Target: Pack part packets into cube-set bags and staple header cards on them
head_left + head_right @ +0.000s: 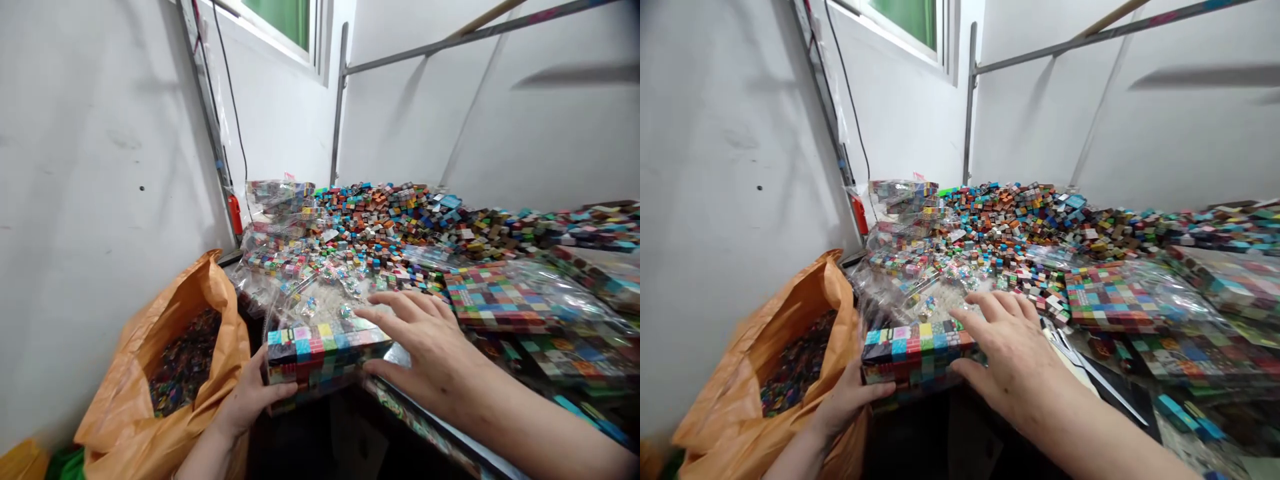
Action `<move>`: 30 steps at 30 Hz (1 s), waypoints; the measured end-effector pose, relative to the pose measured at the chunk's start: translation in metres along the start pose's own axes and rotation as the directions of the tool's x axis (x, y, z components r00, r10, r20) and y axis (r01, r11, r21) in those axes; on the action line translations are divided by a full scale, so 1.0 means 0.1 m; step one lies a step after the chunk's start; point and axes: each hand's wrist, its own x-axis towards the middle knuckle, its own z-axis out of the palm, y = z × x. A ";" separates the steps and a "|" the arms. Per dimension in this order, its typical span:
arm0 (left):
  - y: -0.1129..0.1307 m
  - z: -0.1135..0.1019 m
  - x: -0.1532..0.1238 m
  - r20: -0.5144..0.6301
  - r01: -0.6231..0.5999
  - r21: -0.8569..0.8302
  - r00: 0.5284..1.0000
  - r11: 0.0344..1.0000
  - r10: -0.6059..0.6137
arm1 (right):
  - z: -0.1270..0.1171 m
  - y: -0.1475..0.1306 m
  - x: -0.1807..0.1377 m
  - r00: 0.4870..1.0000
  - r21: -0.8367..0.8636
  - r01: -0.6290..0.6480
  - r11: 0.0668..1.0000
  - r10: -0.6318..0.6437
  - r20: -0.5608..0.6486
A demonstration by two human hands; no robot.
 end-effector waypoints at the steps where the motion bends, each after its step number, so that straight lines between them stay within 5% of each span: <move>1: -0.01 -0.04 -0.10 -0.004 0.017 -0.032 1.000 0.999 -0.017 | 0.03 -0.06 0.00 1.000 0.016 0.006 1.000 -0.006 0.011; 8: -0.05 -0.26 -0.73 0.028 0.093 0.016 0.995 0.996 -0.094 | 0.16 -0.50 -0.10 0.994 0.105 0.110 0.988 -0.111 0.002; 18: -0.25 -0.35 -0.92 0.107 0.156 0.295 0.975 0.943 -0.195 | 0.43 -0.80 -0.43 0.911 0.380 0.083 0.921 -0.225 0.347; 30: -0.35 -0.42 -0.73 0.195 0.313 0.150 0.921 0.938 -0.338 | 0.60 -0.86 -0.75 0.988 0.077 0.154 0.985 -0.156 0.019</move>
